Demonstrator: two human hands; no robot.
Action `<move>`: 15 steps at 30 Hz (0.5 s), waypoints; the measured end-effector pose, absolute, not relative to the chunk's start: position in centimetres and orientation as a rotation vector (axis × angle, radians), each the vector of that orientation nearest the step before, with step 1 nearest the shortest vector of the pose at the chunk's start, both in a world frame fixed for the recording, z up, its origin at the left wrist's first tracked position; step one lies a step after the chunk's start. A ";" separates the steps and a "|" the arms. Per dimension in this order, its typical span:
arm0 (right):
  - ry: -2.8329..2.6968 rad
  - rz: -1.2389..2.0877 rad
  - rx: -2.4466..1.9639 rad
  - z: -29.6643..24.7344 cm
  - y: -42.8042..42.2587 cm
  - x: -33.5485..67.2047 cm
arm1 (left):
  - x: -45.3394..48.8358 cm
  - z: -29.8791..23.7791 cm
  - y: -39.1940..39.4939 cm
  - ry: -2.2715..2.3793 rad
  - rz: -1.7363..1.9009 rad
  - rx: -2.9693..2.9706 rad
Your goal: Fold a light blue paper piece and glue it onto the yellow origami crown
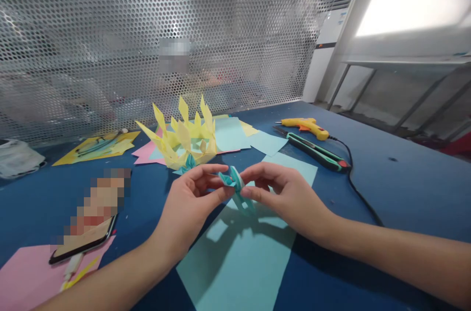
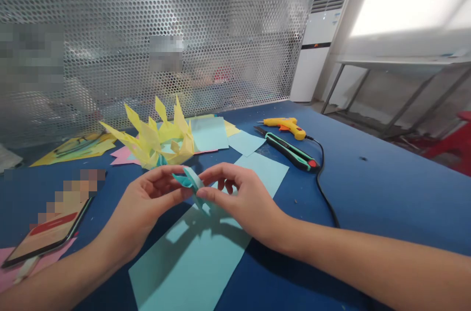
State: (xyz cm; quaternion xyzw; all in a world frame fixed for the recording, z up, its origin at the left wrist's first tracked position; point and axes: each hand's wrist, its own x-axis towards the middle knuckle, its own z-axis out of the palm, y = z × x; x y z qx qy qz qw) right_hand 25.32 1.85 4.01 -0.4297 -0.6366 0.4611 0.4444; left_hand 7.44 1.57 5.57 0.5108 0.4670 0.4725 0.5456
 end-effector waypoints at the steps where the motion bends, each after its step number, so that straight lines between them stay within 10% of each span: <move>1: -1.580 1.122 -1.062 4.1 1.8 25.3 | 7.4 5.7 1.5 1.125 1.114 1.229; 15: -1.422 1.429 -0.929 3.8 2.5 25.6 | 7.6 6.1 1.1 1.151 1.018 1.340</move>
